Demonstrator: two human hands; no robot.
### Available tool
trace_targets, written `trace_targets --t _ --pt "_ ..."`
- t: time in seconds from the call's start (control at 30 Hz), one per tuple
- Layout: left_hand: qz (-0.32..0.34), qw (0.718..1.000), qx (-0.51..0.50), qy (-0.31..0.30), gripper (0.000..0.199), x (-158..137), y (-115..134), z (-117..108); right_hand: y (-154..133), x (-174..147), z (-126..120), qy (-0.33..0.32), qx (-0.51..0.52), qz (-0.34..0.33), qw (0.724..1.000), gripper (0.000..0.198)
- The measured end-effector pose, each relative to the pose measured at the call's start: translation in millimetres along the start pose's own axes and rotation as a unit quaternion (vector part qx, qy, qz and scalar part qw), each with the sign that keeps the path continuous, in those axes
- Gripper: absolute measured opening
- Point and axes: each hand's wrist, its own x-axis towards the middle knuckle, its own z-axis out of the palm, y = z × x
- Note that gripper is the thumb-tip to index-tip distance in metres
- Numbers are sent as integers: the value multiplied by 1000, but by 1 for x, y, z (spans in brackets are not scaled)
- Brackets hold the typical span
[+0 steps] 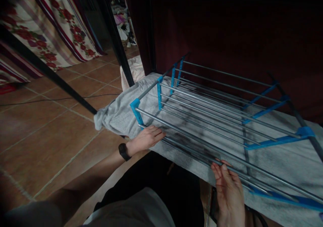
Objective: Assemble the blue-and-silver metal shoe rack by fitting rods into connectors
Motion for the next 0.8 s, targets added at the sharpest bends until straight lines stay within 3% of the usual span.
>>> trace_targets --t 0.2,0.43,0.67,0.8 --pt "-16 1000 11 -1 20 -10 -8 3 0 -3 1 -2 19 -4 1000 32" --pt "-87 996 28 5 22 -39 -20 1 1 -5 0 12 45 19 999 30" --pt "-78 996 -12 35 24 -59 -24 8 -3 -5 6 20 111 -2 994 22" --pt "-87 994 -32 49 29 -73 -39 17 -9 -8 11 12 142 -20 990 24"
